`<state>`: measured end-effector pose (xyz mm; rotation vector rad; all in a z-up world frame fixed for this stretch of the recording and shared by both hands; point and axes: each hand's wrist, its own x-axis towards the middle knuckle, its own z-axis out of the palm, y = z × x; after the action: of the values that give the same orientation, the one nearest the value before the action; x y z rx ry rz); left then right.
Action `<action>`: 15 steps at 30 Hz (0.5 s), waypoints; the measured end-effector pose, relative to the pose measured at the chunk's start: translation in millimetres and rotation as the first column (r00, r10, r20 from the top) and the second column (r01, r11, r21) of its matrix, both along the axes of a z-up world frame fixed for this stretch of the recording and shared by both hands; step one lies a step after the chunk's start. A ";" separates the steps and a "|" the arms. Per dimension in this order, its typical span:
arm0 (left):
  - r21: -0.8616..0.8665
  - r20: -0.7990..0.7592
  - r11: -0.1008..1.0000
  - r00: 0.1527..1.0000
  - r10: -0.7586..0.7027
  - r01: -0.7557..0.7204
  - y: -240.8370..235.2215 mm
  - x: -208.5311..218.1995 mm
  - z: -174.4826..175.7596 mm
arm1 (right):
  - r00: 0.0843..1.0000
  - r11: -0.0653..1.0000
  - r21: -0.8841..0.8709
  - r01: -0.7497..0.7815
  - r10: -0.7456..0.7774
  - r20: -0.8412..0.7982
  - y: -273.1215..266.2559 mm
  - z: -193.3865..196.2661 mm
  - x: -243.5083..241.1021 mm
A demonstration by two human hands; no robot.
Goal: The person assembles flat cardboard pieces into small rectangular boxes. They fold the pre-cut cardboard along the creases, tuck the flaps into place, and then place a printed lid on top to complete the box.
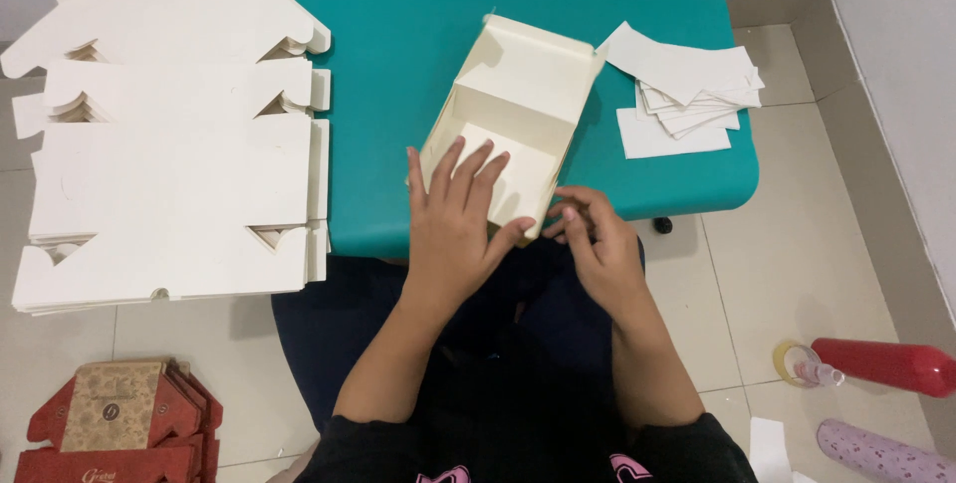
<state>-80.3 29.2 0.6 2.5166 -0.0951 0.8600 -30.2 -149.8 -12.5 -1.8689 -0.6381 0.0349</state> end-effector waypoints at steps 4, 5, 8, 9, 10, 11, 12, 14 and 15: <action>0.040 -0.111 0.998 0.993 -0.045 0.050 -10.7 -12.7 2.0 | 0.980 0.997 -0.061 0.043 -0.030 0.198 10.4 7.5 7.2; 0.108 -0.143 0.992 0.989 -0.042 0.058 -11.2 -13.6 -6.1 | 0.958 0.992 -0.128 0.015 0.022 0.285 14.8 9.6 10.2; 0.198 -0.150 0.979 0.988 -0.026 0.056 -5.3 -12.3 -19.3 | 0.914 0.971 -0.238 -0.005 0.102 0.393 22.6 5.8 17.8; 0.217 -0.126 0.975 0.992 -0.018 0.045 -2.3 -11.4 -22.1 | 0.899 0.959 -0.282 -0.001 0.124 0.419 24.2 2.7 19.9; 0.217 -0.124 0.975 0.992 -0.016 0.043 1.7 -7.8 -22.8 | 0.899 0.959 -0.282 -0.002 0.125 0.420 24.8 -1.6 21.7; 0.220 -0.102 0.975 0.995 -0.010 0.032 5.7 -4.2 -23.4 | 0.891 0.949 -0.313 0.039 0.109 0.442 25.5 -5.9 23.4; 0.223 -0.077 0.975 0.997 -0.003 0.020 10.3 -0.2 -23.9 | 0.880 0.937 -0.341 0.081 0.093 0.465 26.8 -9.9 25.5; 0.242 -0.058 0.970 0.998 0.006 0.008 16.9 8.8 -25.2 | 0.868 0.929 -0.350 0.118 0.075 0.492 32.5 -8.6 26.6; 0.260 -0.042 0.965 0.999 0.013 -0.001 20.3 13.4 -26.0 | 0.856 0.921 -0.359 0.154 0.057 0.514 35.5 -8.3 27.0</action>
<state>-66.9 49.5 -25.4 2.7800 -0.1969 0.8423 -3.2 -114.3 -20.8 -2.3039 -1.0085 -0.4218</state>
